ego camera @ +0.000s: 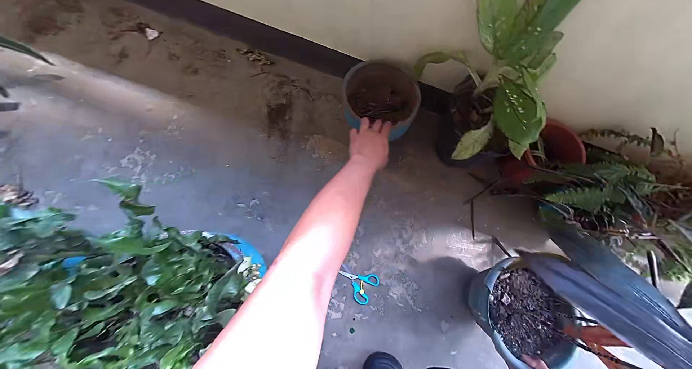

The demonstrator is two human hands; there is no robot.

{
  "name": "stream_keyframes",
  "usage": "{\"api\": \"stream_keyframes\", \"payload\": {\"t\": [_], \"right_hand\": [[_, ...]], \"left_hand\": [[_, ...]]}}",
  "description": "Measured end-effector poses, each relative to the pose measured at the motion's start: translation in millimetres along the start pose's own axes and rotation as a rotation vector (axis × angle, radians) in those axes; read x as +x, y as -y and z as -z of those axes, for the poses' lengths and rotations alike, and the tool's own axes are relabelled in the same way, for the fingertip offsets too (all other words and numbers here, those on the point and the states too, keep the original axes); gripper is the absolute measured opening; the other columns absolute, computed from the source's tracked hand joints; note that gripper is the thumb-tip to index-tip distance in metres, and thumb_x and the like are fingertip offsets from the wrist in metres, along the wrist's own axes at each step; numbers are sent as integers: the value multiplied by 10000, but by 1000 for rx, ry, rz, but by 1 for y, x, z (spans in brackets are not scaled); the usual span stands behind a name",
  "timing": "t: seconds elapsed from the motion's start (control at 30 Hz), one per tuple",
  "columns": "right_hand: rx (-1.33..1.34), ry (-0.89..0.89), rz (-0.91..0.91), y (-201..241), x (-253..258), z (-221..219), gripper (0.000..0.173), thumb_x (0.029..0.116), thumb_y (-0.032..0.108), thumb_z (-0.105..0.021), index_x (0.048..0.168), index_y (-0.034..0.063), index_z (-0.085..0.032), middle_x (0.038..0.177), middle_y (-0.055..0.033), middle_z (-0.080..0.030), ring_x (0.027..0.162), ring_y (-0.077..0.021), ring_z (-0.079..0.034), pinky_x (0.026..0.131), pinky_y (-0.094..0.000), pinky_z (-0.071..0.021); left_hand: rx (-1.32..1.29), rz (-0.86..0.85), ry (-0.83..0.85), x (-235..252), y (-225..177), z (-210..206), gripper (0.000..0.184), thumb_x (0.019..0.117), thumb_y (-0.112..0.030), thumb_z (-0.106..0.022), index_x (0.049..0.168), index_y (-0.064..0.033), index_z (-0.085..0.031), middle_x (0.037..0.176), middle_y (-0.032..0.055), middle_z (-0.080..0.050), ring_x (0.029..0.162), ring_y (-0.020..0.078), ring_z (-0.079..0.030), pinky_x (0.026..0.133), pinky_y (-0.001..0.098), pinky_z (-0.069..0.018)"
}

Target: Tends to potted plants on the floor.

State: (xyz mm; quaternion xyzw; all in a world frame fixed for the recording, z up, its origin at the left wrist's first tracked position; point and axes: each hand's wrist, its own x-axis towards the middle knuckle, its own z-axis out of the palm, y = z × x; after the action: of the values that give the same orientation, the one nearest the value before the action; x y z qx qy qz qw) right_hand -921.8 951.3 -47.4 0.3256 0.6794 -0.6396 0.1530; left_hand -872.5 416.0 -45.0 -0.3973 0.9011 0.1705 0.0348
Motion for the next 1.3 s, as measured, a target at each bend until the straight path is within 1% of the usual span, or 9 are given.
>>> {"api": "stream_keyframes", "payload": {"t": [0.2,0.3,0.4,0.53,0.63,0.77,1.0,1.13,1.3], "right_hand": [[145,125,57,-26,3,9,108,1001,23,-487,1095,65,-519,886,-68,-667,757,-175,-711,679,-368,-642],[250,519,-52,-47,-10,37,202,1020,221,-554,1145,131,-684,1101,-23,-743,1058,-139,-702,956,-354,-560],[-296,563,-171,-59,-52,-1,393,983,-74,-461,1375,-51,-467,1258,-222,-619,1043,-251,-668,897,-389,-563],[-1116,1007,445,-131,-56,-66,529,924,126,-718,1411,-24,-578,1416,-207,-596,1241,-260,-638,1064,-391,-532],[-1508,1129,997,-166,-71,-142,619,952,328,-671,1540,237,-501,1596,-106,-461,1426,-361,-476,1158,-632,-356],[-1653,1182,1196,-196,-80,-179,508,1029,337,-582,1523,239,-518,1585,-125,-472,1444,-423,-438,1147,-737,-282],[-1643,686,492,-165,-91,-126,480,993,199,-609,1446,55,-536,1477,-248,-505,1239,-390,-621,1012,-526,-538],[-1411,427,342,-126,-98,-27,313,990,170,-636,1264,23,-679,1248,-223,-673,1143,-361,-664,1003,-542,-518],[-993,371,96,-82,-147,77,254,960,135,-703,1189,29,-665,866,-61,-647,626,-109,-547,572,-289,-473]], "left_hand": [[99,68,37,15,2,3,388,979,-44,-578,1366,-35,-615,1463,202,-548,1415,462,-419,1055,679,-406],[131,4,32,1,12,3,319,1000,-55,-546,1293,-50,-671,1401,168,-608,1389,428,-460,1057,656,-401],[167,-90,37,-28,24,-5,269,1003,-107,-587,1248,-64,-692,1350,150,-629,1335,400,-504,1050,615,-413],[105,-171,15,-79,26,-20,227,1019,-129,-582,1191,-51,-709,1269,166,-657,1282,408,-540,1042,607,-424],[55,-198,-11,-118,19,-34,212,1020,-144,-586,1144,-52,-730,1200,178,-681,1247,420,-558,1048,616,-423],[5,-223,12,-170,7,-51,218,1009,-157,-594,1142,-73,-746,1188,157,-693,1242,386,-571,1108,601,-384],[-213,-104,60,-223,1,-73,306,1057,-182,-536,1304,-74,-682,1309,181,-644,1336,369,-532,1248,583,-186],[-300,-102,52,-219,13,-73,318,1024,-265,-627,1272,-78,-699,1284,200,-651,1288,393,-555,1231,590,-211],[-277,-161,52,-212,25,-75,277,990,-252,-684,1209,-89,-732,1244,201,-674,1255,399,-573,1198,588,-269]]}}
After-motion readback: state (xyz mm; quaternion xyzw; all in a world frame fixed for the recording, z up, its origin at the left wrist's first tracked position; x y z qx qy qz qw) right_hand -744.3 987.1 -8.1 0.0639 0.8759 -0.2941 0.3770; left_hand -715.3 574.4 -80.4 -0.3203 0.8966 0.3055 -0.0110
